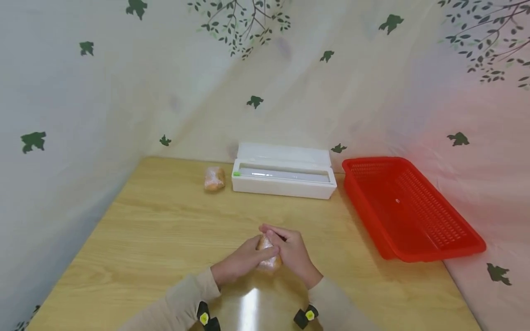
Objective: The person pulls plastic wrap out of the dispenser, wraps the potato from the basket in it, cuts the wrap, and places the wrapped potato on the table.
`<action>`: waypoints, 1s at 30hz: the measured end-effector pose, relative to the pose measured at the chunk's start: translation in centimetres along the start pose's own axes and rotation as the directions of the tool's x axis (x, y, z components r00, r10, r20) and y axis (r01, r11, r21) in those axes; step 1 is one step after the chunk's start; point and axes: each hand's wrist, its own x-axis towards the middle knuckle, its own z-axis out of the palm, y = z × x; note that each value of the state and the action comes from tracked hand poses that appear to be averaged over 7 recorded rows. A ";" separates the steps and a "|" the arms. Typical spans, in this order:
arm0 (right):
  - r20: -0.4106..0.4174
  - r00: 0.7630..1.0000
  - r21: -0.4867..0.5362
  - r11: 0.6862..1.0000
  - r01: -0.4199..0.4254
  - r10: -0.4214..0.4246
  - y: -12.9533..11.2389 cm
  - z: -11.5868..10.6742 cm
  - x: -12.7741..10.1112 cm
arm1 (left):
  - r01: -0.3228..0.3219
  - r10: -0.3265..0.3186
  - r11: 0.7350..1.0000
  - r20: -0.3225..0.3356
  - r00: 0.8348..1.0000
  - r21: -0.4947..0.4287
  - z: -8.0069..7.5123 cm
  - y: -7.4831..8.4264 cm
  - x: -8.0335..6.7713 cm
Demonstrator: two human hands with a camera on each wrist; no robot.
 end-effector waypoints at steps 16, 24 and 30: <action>-0.264 0.931 0.171 0.962 -0.213 0.253 1.1 -6.0 0.2 | 0.093 -0.227 0.960 -0.545 0.807 -0.263 -22.1 -0.7 -1.1; -0.250 0.902 -0.015 0.930 -0.368 0.353 1.2 -8.5 -0.6 | 0.325 -0.093 0.933 -0.770 0.631 0.154 -25.7 -0.4 2.7; -0.282 0.841 -0.025 0.872 -0.489 0.463 2.4 -10.4 -1.9 | 0.417 -0.017 0.819 -0.710 0.704 0.394 -25.9 -0.6 4.8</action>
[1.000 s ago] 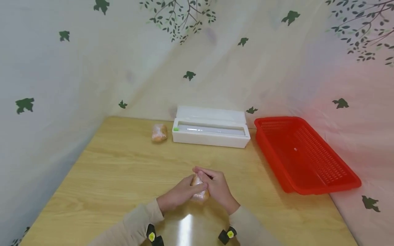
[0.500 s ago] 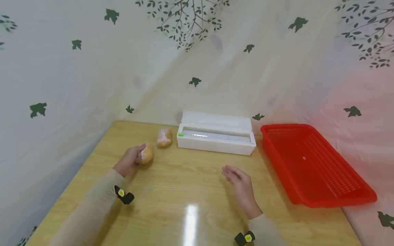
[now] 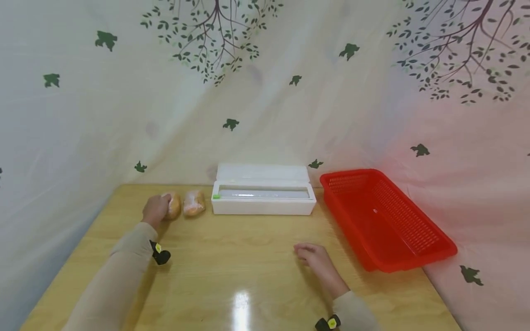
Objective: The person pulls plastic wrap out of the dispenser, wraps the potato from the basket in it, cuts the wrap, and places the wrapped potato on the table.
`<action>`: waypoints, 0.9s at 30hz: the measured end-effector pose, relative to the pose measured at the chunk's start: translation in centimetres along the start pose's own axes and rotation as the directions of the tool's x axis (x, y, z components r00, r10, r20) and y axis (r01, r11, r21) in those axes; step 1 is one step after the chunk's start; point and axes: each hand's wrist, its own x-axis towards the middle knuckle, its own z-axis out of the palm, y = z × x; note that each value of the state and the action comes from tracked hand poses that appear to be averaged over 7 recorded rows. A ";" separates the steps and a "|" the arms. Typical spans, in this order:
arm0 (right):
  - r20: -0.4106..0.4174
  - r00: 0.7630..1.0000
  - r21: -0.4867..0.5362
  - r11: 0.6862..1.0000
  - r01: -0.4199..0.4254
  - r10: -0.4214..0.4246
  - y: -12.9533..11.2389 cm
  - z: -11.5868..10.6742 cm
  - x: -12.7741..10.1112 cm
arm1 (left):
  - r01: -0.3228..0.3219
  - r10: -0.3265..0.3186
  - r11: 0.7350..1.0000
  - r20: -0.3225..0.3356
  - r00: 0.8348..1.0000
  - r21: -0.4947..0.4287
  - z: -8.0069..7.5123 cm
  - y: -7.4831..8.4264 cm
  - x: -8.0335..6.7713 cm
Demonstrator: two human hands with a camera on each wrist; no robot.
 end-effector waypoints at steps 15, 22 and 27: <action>-0.006 1.000 -0.058 0.998 0.019 -0.020 0.5 0.4 0.7 | 0.075 -0.077 0.993 0.012 0.997 0.095 -0.1 0.4 -1.0; -0.012 1.000 -0.089 0.996 0.012 -0.013 0.4 0.5 0.8 | 0.100 -0.102 0.987 0.007 0.995 0.124 0.2 0.8 -0.3; -0.001 1.000 -0.102 0.995 -0.017 0.017 0.5 0.3 0.9 | 0.092 -0.077 0.969 -0.075 0.994 0.229 0.8 1.6 -0.7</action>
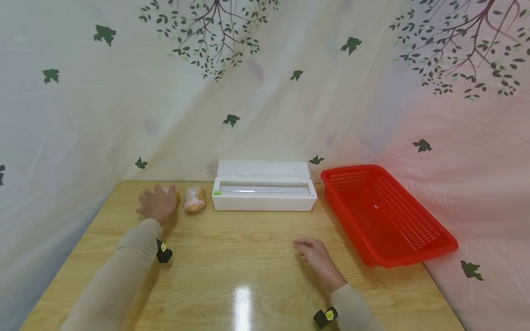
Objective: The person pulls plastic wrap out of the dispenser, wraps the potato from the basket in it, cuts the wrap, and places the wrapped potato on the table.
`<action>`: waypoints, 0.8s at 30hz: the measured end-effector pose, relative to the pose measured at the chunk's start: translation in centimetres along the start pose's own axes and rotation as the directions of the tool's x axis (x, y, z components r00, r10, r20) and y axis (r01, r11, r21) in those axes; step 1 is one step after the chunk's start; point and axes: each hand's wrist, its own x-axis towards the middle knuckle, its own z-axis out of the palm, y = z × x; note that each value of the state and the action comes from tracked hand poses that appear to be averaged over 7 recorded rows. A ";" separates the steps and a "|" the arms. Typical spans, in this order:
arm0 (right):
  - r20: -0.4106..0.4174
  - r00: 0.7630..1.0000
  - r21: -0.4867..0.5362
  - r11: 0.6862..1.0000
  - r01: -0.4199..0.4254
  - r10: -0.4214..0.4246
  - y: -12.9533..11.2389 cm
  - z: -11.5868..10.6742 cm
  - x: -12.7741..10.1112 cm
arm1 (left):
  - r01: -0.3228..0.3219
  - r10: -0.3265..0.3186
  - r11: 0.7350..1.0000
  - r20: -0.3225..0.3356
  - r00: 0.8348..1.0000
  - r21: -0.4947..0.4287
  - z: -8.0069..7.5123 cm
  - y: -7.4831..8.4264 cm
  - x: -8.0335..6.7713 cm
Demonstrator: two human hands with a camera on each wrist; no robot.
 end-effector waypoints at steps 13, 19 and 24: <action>0.147 0.987 -0.019 0.998 -0.060 0.062 -1.3 -2.6 5.3 | -0.146 0.144 0.989 -0.106 0.984 -0.011 0.1 3.2 -1.7; 0.144 0.985 -0.004 0.995 -0.098 0.098 -1.6 -3.1 7.7 | -0.240 0.252 0.964 -0.109 0.961 0.113 0.3 5.0 -2.1; 0.157 0.984 0.011 0.996 -0.092 0.089 -2.8 -3.6 9.7 | -0.347 0.365 0.919 -0.074 0.928 0.185 0.5 7.2 -2.1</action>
